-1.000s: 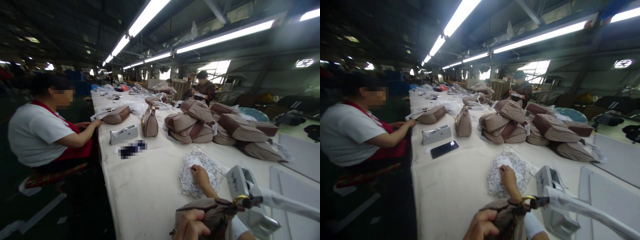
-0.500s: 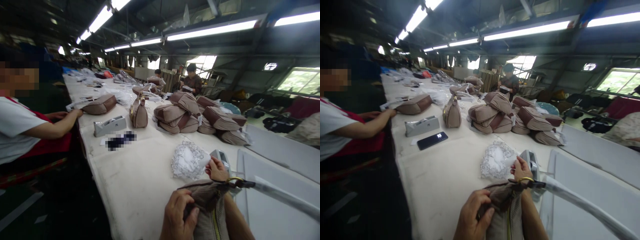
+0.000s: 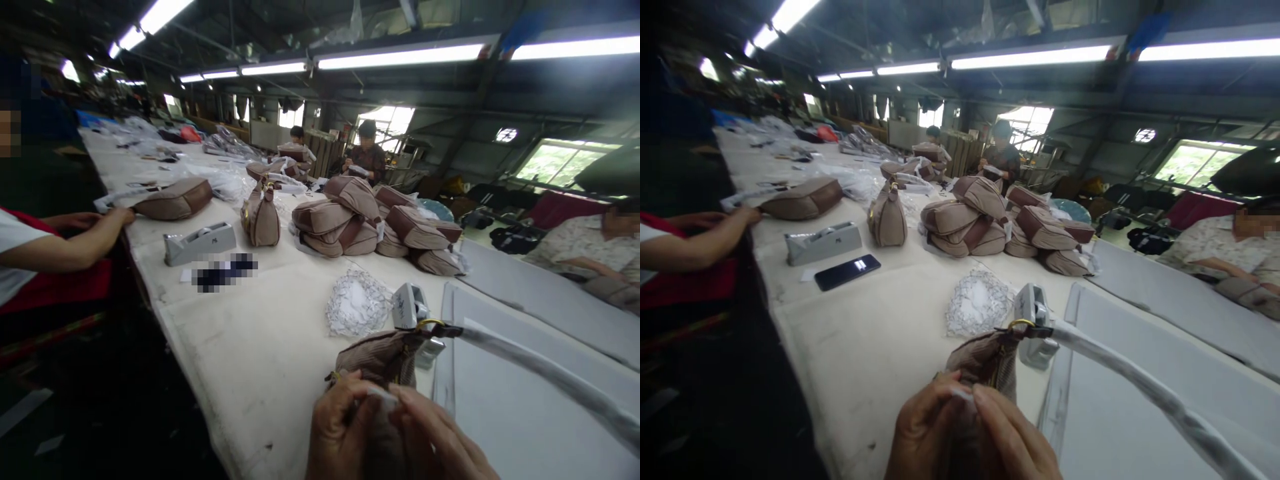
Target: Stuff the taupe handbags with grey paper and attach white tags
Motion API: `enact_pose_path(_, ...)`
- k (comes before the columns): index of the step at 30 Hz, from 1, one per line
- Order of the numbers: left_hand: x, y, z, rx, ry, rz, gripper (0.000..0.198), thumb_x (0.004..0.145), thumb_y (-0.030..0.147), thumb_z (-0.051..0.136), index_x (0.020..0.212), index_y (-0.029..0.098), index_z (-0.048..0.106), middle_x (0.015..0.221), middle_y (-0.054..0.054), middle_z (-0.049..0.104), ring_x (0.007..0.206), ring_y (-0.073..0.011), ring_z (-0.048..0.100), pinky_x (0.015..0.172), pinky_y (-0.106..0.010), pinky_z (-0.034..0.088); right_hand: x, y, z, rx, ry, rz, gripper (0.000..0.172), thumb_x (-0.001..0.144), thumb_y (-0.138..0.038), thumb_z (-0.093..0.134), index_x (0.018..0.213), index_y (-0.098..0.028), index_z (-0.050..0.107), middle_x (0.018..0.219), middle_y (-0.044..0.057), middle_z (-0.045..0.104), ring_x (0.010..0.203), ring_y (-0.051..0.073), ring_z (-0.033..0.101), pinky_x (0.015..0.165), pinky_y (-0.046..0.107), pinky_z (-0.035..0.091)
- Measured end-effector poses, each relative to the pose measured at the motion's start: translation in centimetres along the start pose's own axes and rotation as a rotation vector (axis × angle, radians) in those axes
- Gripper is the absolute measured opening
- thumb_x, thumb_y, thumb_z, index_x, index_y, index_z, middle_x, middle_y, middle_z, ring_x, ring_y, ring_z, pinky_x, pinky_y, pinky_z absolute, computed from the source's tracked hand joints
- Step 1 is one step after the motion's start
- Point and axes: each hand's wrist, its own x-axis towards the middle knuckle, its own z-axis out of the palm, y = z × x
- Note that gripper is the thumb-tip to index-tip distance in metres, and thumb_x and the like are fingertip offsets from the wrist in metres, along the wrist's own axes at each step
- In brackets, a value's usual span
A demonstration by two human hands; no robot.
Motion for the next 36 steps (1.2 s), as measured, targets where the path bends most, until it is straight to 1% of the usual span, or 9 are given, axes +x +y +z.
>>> enact_pose_path(2, -0.2, 0.0, -0.4, -0.042, 0.008, -0.164, 0.021, 0.088, 0.032, 0.054, 0.086, 0.017, 0.068, 0.085, -0.004, 0.07, 0.083, -0.0174, 0.064, 0.081, -0.026, 0.049, 1.7, 1.2, -0.6, -0.085, -0.08, -0.086, 0.041, 0.088, -0.009, 0.046, 0.124, -0.024, 0.057, 0.103, 0.01, 0.067, 0.087, 0.02, 0.067, 0.064, 0.025, 0.058)
enact_pose_path(4, 0.0, 0.1, -1.0, -0.06, -0.012, -0.254, 0.024, 0.085, 0.037, 0.057, 0.081, 0.015, 0.066, 0.078, -0.003, 0.066, 0.074, -0.0157, 0.06, 0.069, -0.022, 0.047, 3.6, 2.9, -1.3, -0.154, -0.19, -0.176, 0.042, 0.087, -0.007, 0.043, 0.122, -0.023, 0.058, 0.096, 0.009, 0.066, 0.08, 0.018, 0.066, 0.059, 0.025, 0.055)
enact_pose_path(7, 0.9, 0.3, -2.1, -0.051, -0.099, -0.343, 0.026, 0.082, 0.038, 0.061, 0.074, 0.013, 0.064, 0.067, 0.0, 0.058, 0.064, -0.0118, 0.051, 0.06, -0.019, 0.041, 5.6, 5.2, -1.6, -0.191, -0.279, -0.313, 0.036, 0.09, -0.007, 0.038, 0.116, -0.02, 0.06, 0.089, 0.008, 0.065, 0.07, 0.015, 0.062, 0.057, 0.025, 0.052)
enact_pose_path(9, 1.6, 0.6, -2.8, -0.031, -0.164, -0.368, 0.027, 0.081, 0.038, 0.062, 0.073, 0.013, 0.065, 0.067, 0.0, 0.057, 0.064, -0.0114, 0.049, 0.06, -0.019, 0.039, 6.2, 5.9, -1.2, -0.168, -0.284, -0.377, 0.032, 0.091, -0.005, 0.038, 0.111, -0.017, 0.059, 0.083, 0.006, 0.064, 0.067, 0.014, 0.059, 0.057, 0.025, 0.049)
enact_pose_path(12, 2.3, 0.7, -4.0, 0.039, -0.214, -0.374, 0.025, 0.079, 0.036, 0.064, 0.071, 0.013, 0.066, 0.065, 0.0, 0.057, 0.064, -0.0114, 0.048, 0.06, -0.019, 0.038, 6.4, 6.2, -0.5, -0.116, -0.286, -0.38, 0.028, 0.091, -0.005, 0.04, 0.11, -0.017, 0.057, 0.078, 0.003, 0.061, 0.063, 0.012, 0.055, 0.056, 0.025, 0.045)
enact_pose_path(16, 2.5, 0.9, -4.7, 0.112, -0.24, -0.387, 0.022, 0.079, 0.033, 0.064, 0.07, 0.013, 0.067, 0.065, 0.0, 0.057, 0.064, -0.0119, 0.049, 0.061, -0.02, 0.038, 6.1, 6.1, 0.1, -0.1, -0.275, -0.364, 0.025, 0.093, -0.008, 0.042, 0.112, -0.017, 0.056, 0.086, 0.005, 0.062, 0.069, 0.013, 0.058, 0.06, 0.026, 0.045)
enact_pose_path(21, 2.7, 1.3, -4.0, 0.044, -0.271, -0.495, 0.023, 0.077, 0.034, 0.065, 0.073, 0.012, 0.069, 0.065, -0.001, 0.06, 0.062, -0.0118, 0.049, 0.058, -0.02, 0.038, 5.9, 6.1, 0.2, -0.11, -0.245, -0.368, 0.025, 0.094, -0.011, 0.042, 0.112, -0.017, 0.057, 0.087, 0.006, 0.064, 0.071, 0.015, 0.061, 0.062, 0.028, 0.047)
enact_pose_path(29, 2.4, 1.4, -3.5, -0.046, -0.28, -0.568, 0.025, 0.076, 0.036, 0.068, 0.074, 0.011, 0.069, 0.065, -0.002, 0.061, 0.06, -0.0113, 0.051, 0.057, -0.02, 0.039, 5.8, 5.7, 0.2, -0.086, -0.206, -0.35, 0.024, 0.094, -0.014, 0.042, 0.11, -0.016, 0.06, 0.091, 0.008, 0.067, 0.078, 0.017, 0.064, 0.064, 0.028, 0.051)
enact_pose_path(36, 2.5, 1.4, -2.9, -0.151, -0.177, -0.617, 0.028, 0.074, 0.038, 0.07, 0.077, 0.01, 0.071, 0.064, -0.001, 0.063, 0.058, -0.0092, 0.05, 0.055, -0.018, 0.039, 5.6, 5.2, 0.8, -0.043, -0.19, -0.36, 0.024, 0.093, -0.012, 0.045, 0.112, -0.014, 0.059, 0.094, 0.012, 0.066, 0.08, 0.019, 0.064, 0.063, 0.03, 0.051)
